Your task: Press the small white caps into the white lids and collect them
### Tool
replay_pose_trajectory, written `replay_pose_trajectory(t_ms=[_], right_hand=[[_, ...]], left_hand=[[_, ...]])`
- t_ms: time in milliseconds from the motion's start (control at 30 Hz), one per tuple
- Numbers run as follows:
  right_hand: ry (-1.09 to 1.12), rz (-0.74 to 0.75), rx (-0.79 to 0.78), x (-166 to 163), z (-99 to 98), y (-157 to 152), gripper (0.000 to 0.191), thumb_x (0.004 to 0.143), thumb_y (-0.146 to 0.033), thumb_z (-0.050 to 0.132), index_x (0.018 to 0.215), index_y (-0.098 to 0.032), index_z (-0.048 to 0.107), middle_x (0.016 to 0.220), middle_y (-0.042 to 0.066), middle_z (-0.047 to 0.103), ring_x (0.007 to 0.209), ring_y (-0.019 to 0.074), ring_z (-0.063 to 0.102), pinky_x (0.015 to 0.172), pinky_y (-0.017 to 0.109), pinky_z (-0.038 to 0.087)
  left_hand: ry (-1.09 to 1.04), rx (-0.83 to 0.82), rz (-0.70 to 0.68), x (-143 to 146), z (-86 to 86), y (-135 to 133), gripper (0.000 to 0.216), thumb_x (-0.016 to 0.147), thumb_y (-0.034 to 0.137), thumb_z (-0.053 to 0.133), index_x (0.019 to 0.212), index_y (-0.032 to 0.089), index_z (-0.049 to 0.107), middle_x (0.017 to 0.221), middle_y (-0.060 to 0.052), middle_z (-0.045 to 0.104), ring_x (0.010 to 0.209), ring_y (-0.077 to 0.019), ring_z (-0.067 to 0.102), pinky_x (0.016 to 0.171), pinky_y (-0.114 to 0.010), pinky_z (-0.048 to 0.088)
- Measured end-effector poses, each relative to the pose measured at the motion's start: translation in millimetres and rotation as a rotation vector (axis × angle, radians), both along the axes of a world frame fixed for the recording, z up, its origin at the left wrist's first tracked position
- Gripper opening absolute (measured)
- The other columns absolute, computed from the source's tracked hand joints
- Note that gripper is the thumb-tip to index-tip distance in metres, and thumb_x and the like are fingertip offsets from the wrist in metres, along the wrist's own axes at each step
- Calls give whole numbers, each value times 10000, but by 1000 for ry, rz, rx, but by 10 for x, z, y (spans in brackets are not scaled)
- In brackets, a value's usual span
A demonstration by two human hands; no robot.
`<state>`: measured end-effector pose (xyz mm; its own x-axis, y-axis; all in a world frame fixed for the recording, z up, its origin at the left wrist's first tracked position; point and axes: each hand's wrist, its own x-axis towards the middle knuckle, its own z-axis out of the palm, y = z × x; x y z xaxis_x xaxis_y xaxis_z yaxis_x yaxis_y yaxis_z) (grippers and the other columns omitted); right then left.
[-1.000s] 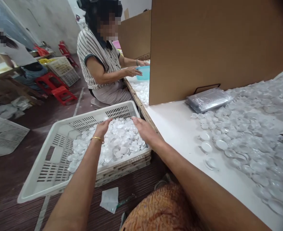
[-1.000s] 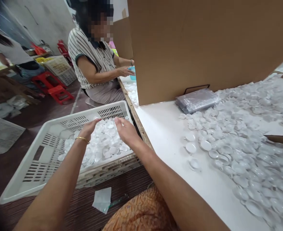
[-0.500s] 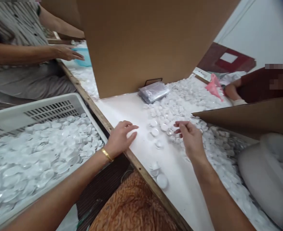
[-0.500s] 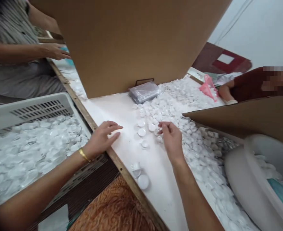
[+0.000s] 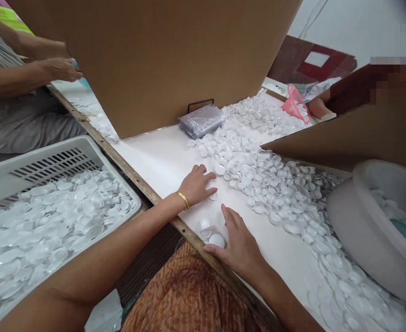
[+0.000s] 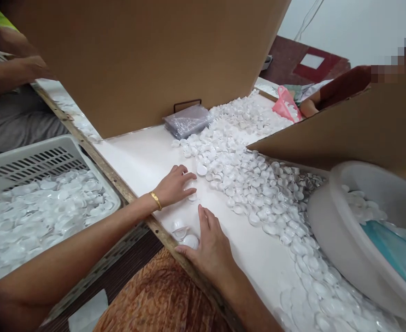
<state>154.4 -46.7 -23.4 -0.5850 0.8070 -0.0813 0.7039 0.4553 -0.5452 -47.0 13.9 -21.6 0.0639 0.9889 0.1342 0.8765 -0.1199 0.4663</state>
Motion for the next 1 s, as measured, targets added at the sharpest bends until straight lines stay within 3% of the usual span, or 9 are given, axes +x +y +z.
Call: replay_pose_trajectory(t_ms=[167,300,400,567,700,800,900,1000], right_hand=[[100,-20,-135,29,38,-2,875,675,-471,658,1398,-242,222,1331,109,366,1209,280,386,986,442,376],[180,-48,-210,-5,43,19,859,672,-369,674,1394,-206,237,1301,117,390,1173,264,419,957,416,402],[242,-64,-248,-66,32,61,825,657,-316,681,1370,-171,293,1268,126,429,1105,255,472,919,403,429],[427,-133,-382,-198,46,133,582,688,-270,621,1243,-202,458,1107,79,568,924,209,574,828,373,482],[557,-260,-587,-258,60,202,420,734,-270,538,1147,-203,511,988,55,632,867,203,609,684,333,529],[583,-294,-568,-290,79,296,403,719,-258,533,1119,-216,538,928,44,645,816,198,618,607,309,534],[566,-333,-541,-354,116,459,467,701,-224,521,1168,-221,516,941,50,639,796,189,619,588,300,537],[539,-425,-512,-449,138,685,652,675,-187,507,1313,-216,373,1110,89,577,830,185,617,576,288,537]], left_hand=[[-81,-289,-196,-10,250,-411,395,807,414,485,1155,242,558,1079,-81,473,987,-213,461,901,-349,367],[-148,-509,-419,-201,424,-583,792,663,543,619,1360,320,316,1221,-73,417,1064,-229,445,902,-323,372],[-102,-470,-338,-189,407,-627,926,593,543,667,1386,286,264,1185,-87,425,1024,-235,474,871,-314,392],[-74,-475,-217,42,350,-607,803,554,377,710,1293,260,419,1071,-71,445,875,-212,541,789,-302,435],[-296,-484,-101,102,278,-533,696,589,327,694,1245,234,479,1019,-62,472,876,-205,541,802,-309,440],[-482,-406,-83,99,169,-432,572,591,294,695,1140,204,562,970,-52,536,885,-210,540,793,-312,442],[-799,-362,-82,124,91,-280,471,607,222,671,1067,169,584,946,-46,598,865,-189,557,756,-286,455],[-1033,-370,48,153,84,-92,536,614,182,656,1132,156,523,932,-52,620,799,-165,577,681,-268,477]])
